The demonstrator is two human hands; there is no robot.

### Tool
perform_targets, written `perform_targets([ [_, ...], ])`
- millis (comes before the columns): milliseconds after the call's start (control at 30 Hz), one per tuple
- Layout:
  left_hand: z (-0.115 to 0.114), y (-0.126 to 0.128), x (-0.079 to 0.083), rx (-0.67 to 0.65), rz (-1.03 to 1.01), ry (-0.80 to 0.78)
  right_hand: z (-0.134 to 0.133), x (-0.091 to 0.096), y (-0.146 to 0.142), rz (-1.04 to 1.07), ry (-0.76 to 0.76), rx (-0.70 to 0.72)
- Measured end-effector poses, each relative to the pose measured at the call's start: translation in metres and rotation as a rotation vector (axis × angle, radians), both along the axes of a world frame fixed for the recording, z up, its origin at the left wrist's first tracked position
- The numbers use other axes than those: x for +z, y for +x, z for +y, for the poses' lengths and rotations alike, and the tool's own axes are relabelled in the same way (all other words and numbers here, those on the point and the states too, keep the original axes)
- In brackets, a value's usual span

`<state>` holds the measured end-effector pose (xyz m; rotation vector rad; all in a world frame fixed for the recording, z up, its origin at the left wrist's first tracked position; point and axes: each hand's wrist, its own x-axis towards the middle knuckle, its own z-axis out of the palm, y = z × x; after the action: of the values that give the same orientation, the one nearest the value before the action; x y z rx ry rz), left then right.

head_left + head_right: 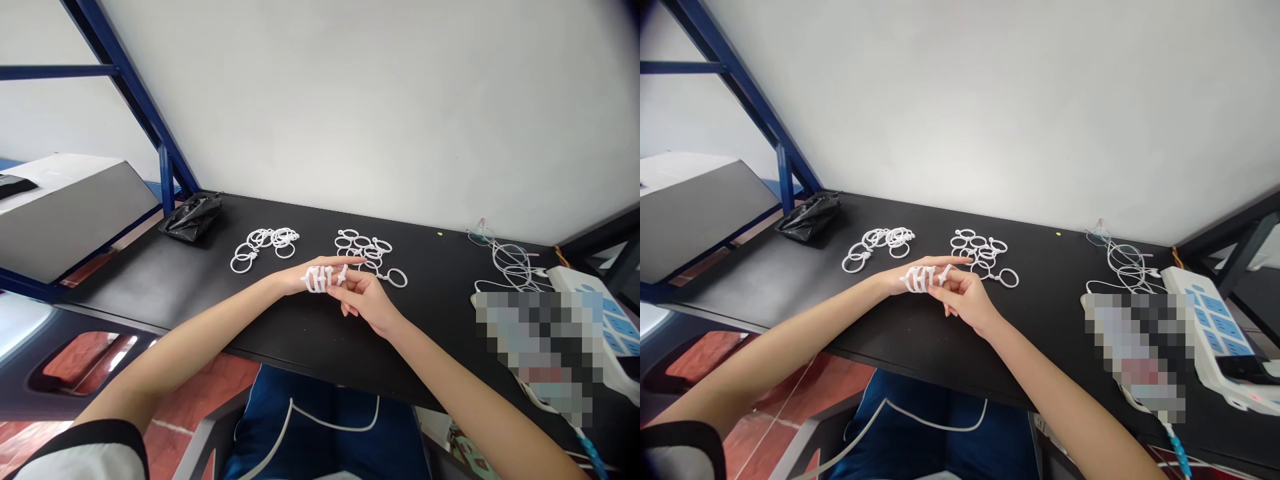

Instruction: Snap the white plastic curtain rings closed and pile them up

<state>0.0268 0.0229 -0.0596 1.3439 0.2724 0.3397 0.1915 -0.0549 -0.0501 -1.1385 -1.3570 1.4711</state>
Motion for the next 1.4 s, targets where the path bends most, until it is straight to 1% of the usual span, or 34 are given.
perform_targets([
  [67, 0.001, 0.000, -0.003, -0.007, 0.012, -0.044, 0.000, -0.001, 0.001, 0.000, 0.002, 0.019],
  [200, 0.002, 0.001, -0.006, 0.043, 0.024, -0.036, 0.000, -0.001, 0.001, 0.010, -0.007, 0.039],
  [400, 0.000, 0.001, -0.004, 0.053, 0.056, 0.043, 0.001, 0.002, 0.004, -0.008, -0.015, 0.095],
  [500, 0.000, 0.000, -0.002, 0.079, 0.047, 0.087, 0.003, 0.005, 0.007, -0.019, -0.028, 0.127],
  [600, 0.002, -0.002, -0.004, 0.123, 0.035, 0.116, 0.006, 0.006, 0.010, -0.023, -0.043, 0.130],
  [700, 0.004, -0.002, -0.009, 0.192, 0.013, 0.134, 0.010, 0.003, 0.010, -0.012, -0.036, 0.086],
  [833, 0.007, -0.001, -0.012, 0.344, -0.019, 0.147, 0.011, -0.001, 0.010, 0.018, 0.025, -0.042],
  [900, 0.007, 0.000, -0.012, 0.394, -0.022, 0.141, 0.010, -0.003, 0.009, 0.027, 0.068, -0.107],
  [1000, 0.008, 0.002, -0.011, 0.408, -0.033, 0.127, 0.007, -0.005, 0.007, 0.018, 0.147, -0.203],
  [1067, 0.008, 0.003, -0.012, 0.406, -0.046, 0.118, 0.004, -0.007, 0.006, 0.004, 0.228, -0.268],
  [1133, 0.008, 0.004, -0.013, 0.410, -0.059, 0.118, 0.002, -0.007, 0.004, 0.000, 0.298, -0.300],
  [1200, 0.007, 0.005, -0.015, 0.413, -0.063, 0.130, 0.000, -0.007, 0.003, 0.005, 0.334, -0.297],
  [1400, 0.001, 0.010, -0.019, 0.394, -0.066, 0.173, -0.003, -0.006, 0.000, 0.020, 0.334, -0.271],
])
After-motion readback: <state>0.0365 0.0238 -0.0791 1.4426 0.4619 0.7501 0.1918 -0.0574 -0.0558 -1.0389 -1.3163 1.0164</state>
